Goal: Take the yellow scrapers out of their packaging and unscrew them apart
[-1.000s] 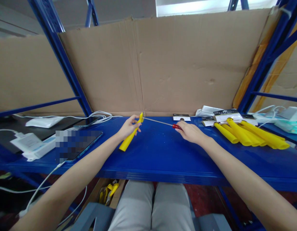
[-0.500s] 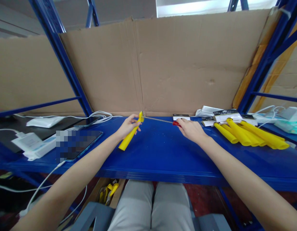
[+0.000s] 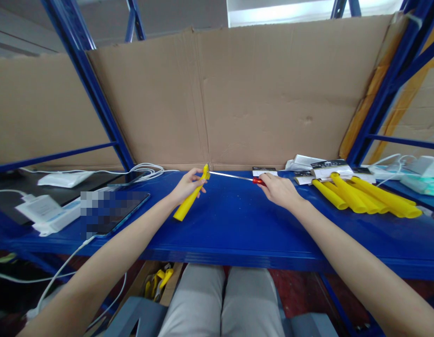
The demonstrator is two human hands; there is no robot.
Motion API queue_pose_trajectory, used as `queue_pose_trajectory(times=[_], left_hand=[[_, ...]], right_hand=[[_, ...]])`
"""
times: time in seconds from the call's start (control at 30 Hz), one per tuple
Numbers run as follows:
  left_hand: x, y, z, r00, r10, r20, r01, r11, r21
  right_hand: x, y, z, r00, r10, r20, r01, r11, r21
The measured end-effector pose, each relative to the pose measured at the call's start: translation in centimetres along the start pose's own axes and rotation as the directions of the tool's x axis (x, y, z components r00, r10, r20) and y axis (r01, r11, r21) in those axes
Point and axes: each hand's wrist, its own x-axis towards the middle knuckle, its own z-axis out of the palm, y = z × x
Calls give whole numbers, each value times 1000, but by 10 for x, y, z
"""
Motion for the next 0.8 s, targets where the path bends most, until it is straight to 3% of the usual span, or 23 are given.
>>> queue_pose_trajectory(times=[0.8], left_hand=[[-3, 5, 4, 1000, -29, -3, 29, 999, 39]], right_hand=[[0, 4, 4, 997, -43, -68, 42, 999, -12]])
